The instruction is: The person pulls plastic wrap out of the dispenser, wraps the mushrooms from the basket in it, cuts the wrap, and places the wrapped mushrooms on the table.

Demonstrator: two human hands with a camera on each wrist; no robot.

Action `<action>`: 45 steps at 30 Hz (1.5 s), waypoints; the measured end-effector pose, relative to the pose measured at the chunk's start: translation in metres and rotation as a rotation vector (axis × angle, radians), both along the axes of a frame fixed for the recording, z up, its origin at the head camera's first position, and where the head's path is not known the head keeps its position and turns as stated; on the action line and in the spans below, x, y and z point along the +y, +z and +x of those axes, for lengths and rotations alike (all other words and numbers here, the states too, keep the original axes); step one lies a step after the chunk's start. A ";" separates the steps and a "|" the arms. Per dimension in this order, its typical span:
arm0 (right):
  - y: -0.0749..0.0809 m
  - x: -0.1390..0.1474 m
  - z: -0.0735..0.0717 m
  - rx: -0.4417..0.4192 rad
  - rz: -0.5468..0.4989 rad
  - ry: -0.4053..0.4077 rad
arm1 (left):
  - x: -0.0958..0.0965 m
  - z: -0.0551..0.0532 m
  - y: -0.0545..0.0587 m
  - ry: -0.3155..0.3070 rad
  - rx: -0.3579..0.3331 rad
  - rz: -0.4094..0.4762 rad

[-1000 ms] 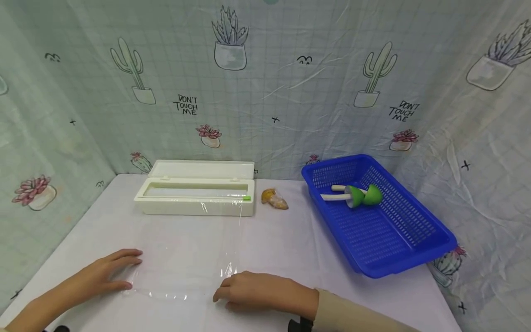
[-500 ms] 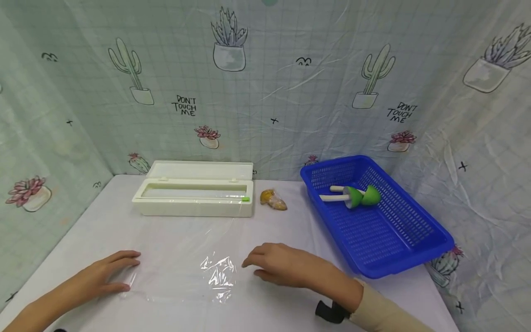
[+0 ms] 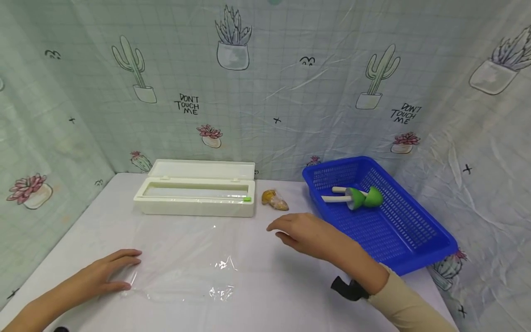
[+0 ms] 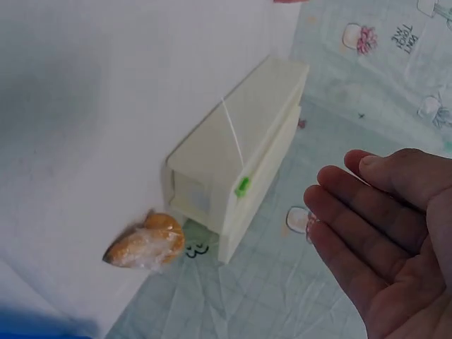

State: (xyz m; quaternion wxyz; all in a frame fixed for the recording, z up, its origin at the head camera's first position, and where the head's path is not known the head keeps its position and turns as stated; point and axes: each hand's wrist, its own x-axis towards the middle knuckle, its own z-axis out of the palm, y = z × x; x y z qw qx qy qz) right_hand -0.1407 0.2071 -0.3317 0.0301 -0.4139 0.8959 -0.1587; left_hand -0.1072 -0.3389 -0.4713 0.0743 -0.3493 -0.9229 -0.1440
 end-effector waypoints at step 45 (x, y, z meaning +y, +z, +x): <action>0.001 0.174 -0.128 0.062 0.142 -0.373 | -0.003 -0.003 -0.005 -0.070 0.019 0.091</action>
